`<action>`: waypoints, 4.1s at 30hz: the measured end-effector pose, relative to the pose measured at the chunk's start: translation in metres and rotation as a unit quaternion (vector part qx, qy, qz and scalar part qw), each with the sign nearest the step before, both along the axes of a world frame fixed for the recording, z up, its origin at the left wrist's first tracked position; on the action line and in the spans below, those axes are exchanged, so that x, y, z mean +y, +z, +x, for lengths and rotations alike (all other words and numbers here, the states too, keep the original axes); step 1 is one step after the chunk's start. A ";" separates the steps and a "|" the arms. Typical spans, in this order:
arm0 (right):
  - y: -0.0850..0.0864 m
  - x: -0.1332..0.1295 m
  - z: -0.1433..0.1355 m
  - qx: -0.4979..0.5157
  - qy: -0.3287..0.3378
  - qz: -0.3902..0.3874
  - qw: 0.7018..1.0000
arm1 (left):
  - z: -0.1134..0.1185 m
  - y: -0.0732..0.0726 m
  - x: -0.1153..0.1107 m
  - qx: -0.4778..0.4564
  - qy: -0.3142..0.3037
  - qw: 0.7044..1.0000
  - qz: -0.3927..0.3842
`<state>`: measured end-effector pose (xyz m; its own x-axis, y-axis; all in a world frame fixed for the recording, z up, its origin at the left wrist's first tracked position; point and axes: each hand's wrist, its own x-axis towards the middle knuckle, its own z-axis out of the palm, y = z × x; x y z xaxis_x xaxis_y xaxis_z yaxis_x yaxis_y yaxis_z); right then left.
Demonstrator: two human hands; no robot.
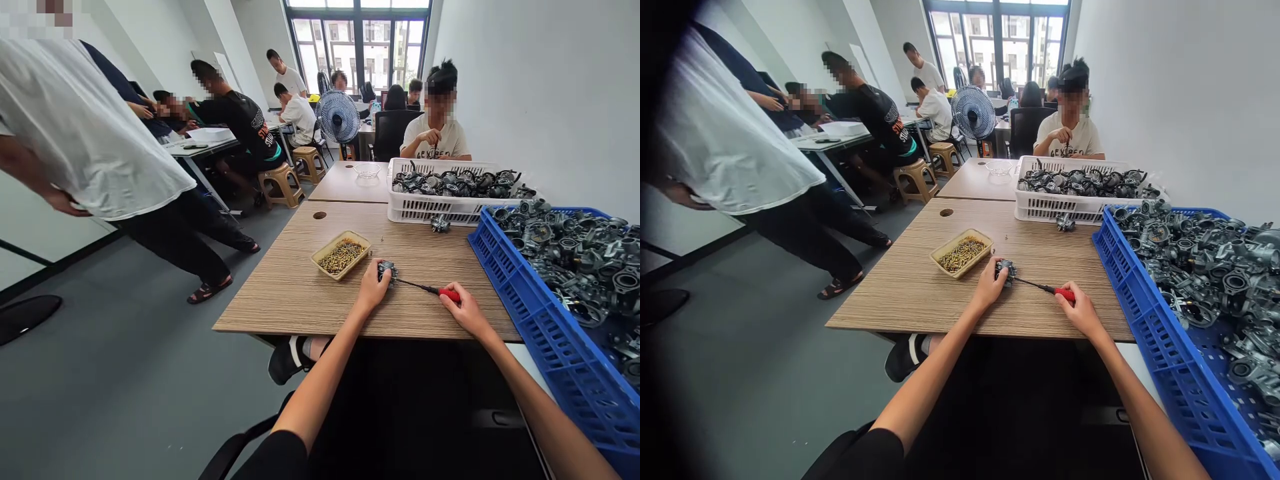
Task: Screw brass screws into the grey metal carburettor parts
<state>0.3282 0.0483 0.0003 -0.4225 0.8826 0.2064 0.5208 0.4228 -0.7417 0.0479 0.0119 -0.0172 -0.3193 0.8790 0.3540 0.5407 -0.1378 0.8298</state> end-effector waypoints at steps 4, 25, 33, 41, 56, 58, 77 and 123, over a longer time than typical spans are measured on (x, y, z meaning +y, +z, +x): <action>-0.001 0.000 0.000 0.004 -0.003 -0.011 1.000 | -0.001 -0.001 0.000 0.003 -0.002 1.000 0.004; 0.000 -0.002 -0.001 0.000 -0.005 -0.004 1.000 | 0.000 -0.003 0.001 0.005 0.004 1.000 0.010; 0.000 -0.002 -0.001 -0.005 -0.007 0.002 1.000 | -0.001 -0.002 0.000 -0.001 0.002 1.000 0.002; -0.001 -0.001 -0.001 -0.011 -0.007 0.004 1.000 | 0.000 -0.001 0.000 0.004 0.010 1.000 -0.002; 0.001 -0.002 -0.001 -0.017 -0.008 0.004 1.000 | 0.000 -0.002 0.000 0.008 0.011 1.000 -0.004; 0.001 -0.002 -0.001 -0.018 -0.009 0.004 1.000 | 0.000 -0.001 0.000 0.008 0.010 1.000 -0.002; 0.001 -0.002 -0.001 -0.015 -0.011 0.002 1.000 | 0.000 -0.001 -0.001 0.008 0.012 1.000 -0.006; 0.002 -0.004 -0.002 -0.023 -0.018 -0.001 1.000 | 0.001 0.001 -0.003 0.008 0.013 1.000 -0.012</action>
